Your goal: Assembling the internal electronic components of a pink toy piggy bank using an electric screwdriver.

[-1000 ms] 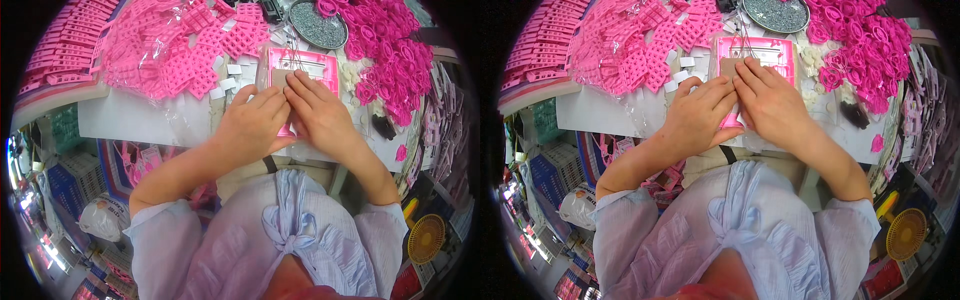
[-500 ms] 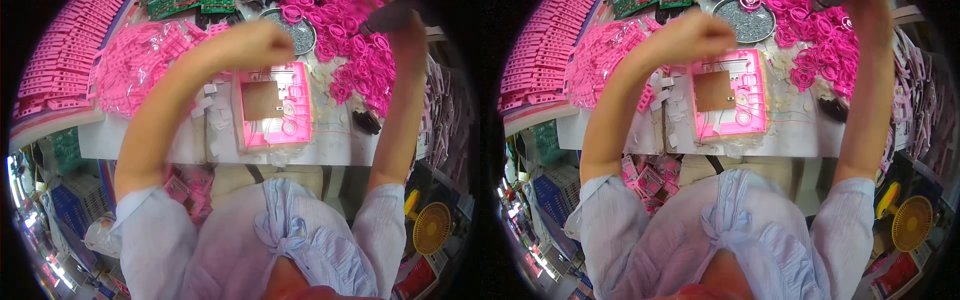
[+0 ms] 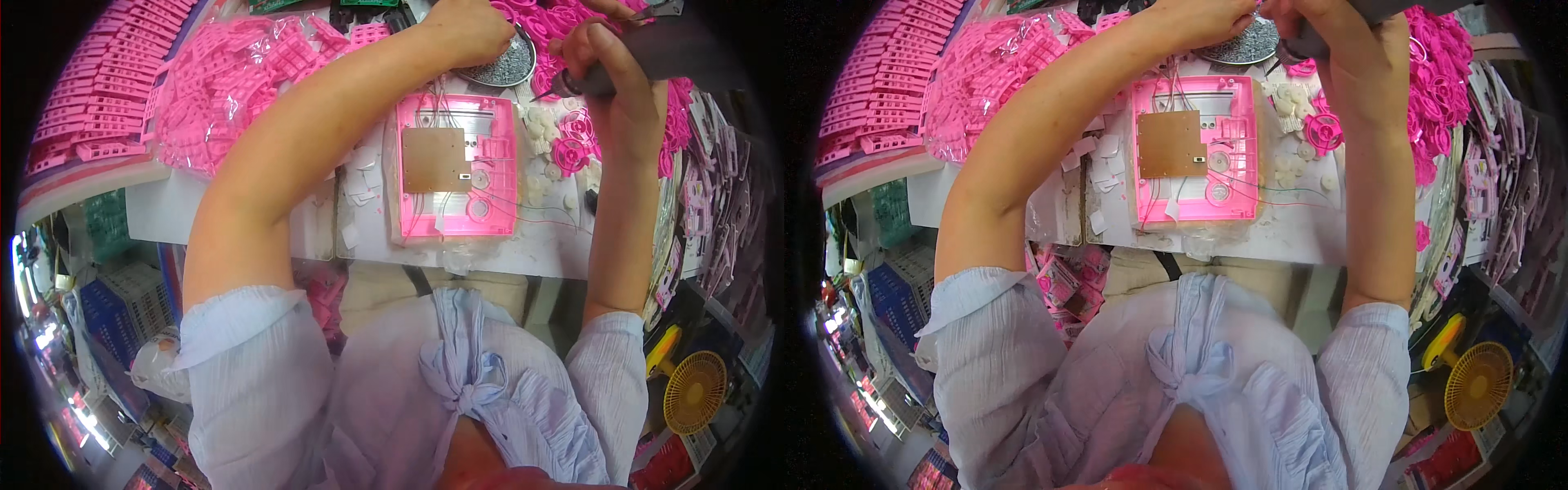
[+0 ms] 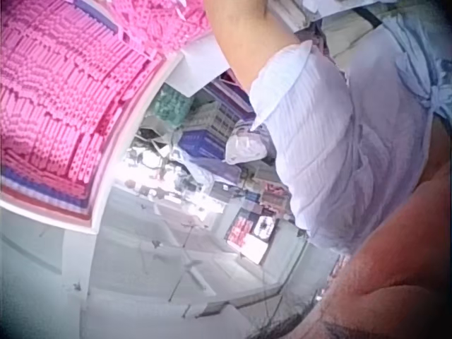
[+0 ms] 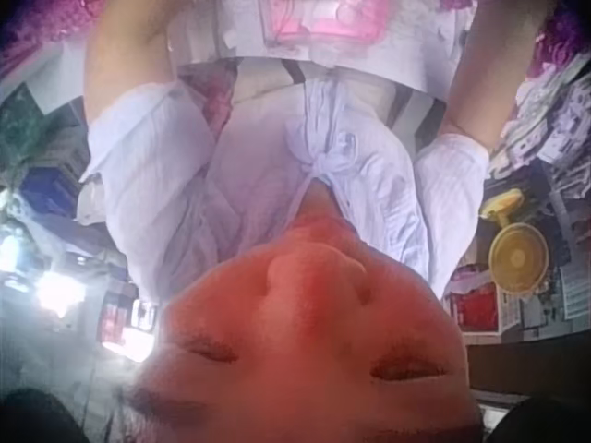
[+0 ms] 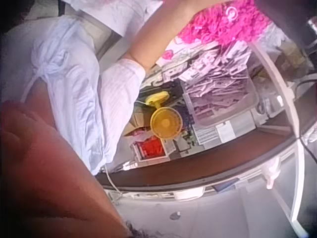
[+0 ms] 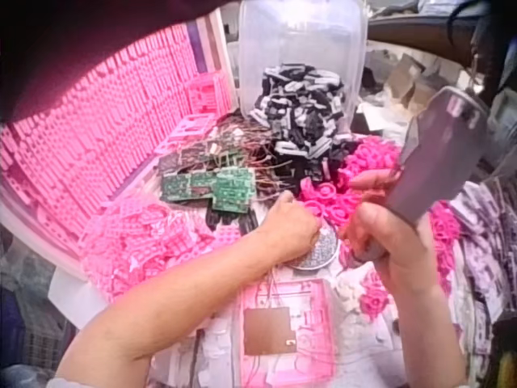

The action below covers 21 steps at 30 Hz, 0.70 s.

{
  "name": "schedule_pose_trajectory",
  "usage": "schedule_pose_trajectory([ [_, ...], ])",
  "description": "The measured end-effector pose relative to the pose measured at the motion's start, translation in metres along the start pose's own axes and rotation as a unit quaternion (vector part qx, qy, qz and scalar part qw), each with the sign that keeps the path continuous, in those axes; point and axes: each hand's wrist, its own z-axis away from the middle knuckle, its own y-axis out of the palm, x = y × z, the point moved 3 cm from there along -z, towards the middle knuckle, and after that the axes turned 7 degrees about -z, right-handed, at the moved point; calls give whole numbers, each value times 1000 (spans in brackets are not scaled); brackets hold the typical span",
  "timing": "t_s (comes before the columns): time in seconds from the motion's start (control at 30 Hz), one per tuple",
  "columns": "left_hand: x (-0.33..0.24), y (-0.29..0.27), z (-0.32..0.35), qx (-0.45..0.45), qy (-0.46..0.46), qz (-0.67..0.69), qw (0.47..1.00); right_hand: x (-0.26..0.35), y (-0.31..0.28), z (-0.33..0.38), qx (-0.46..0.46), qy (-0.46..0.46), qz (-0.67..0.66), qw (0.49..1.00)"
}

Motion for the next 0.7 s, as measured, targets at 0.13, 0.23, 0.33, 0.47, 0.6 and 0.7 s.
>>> schedule_pose_trajectory([
  [0.13, 12, 5, -7, -2, -34, -36, 999, -6, 12, 6, 10, 32, 1, 999],
  [0.23, 19, 2, -8, -76, -82, -40, 993, -12, 19, 10, -4, 57, -1, 998],
  [0.33, 20, 0, -8, -44, -66, -72, 994, -15, 22, 13, 9, 60, -15, 998],
  [0.47, 24, -3, -1, -21, -61, -80, 995, -19, 27, 17, 60, 61, -10, 996],
  [0.6, 22, -42, 31, -123, -137, 41, 982, -25, 38, 38, 68, 73, -27, 995],
  [0.7, -1, -86, 98, -45, -186, 239, 952, -29, 43, 53, 62, 55, -39, 996],
])
